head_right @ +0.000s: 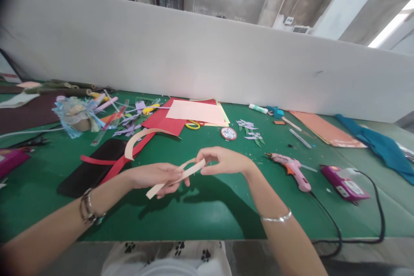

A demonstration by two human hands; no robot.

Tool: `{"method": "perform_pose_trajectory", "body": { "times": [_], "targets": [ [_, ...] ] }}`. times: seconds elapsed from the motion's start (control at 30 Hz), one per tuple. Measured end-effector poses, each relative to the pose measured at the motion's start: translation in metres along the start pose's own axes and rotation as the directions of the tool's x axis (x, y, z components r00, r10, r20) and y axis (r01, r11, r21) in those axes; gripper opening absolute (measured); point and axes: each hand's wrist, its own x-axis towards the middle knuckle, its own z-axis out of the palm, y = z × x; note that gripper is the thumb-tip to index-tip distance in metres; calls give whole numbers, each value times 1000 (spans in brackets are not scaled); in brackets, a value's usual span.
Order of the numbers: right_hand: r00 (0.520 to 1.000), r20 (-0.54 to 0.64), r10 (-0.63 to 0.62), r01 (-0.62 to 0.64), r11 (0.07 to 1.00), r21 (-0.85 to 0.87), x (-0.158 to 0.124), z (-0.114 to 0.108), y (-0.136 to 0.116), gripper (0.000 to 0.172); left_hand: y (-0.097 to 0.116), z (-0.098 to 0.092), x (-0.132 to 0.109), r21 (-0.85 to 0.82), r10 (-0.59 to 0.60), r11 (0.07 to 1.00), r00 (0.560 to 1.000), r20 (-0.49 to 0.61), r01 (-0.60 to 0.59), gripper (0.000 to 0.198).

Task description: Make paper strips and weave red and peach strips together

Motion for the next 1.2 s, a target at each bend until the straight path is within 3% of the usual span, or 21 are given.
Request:
{"method": "perform_pose_trajectory", "body": {
  "times": [0.3,0.47,0.63,0.8,1.03,1.2],
  "targets": [
    [980,-186,71,-103,980,-172,-3,11,5,29,-5,-6,-14,18,-97,995,995,-12,97,47],
    [989,-145,16,-63,942,-330,4,21,-2,22,-4,-3,-13,240,-53,969,997,-60,66,56],
    [998,-64,-29,-1,907,-421,16,31,-11,22,-1,10,-1,419,31,905,969,-243,76,31],
    [970,-236,-50,-48,919,-392,17,30,-11,22,-7,15,8,306,97,952,939,-331,10,33],
    [905,-415,99,-150,984,-92,12,33,-1,21,-9,12,-3,179,77,984,951,-299,-24,46],
    [893,-445,60,-104,992,-75,12,34,0,17,-13,10,-2,-12,-19,1000,956,-294,16,45]
  ]
}}
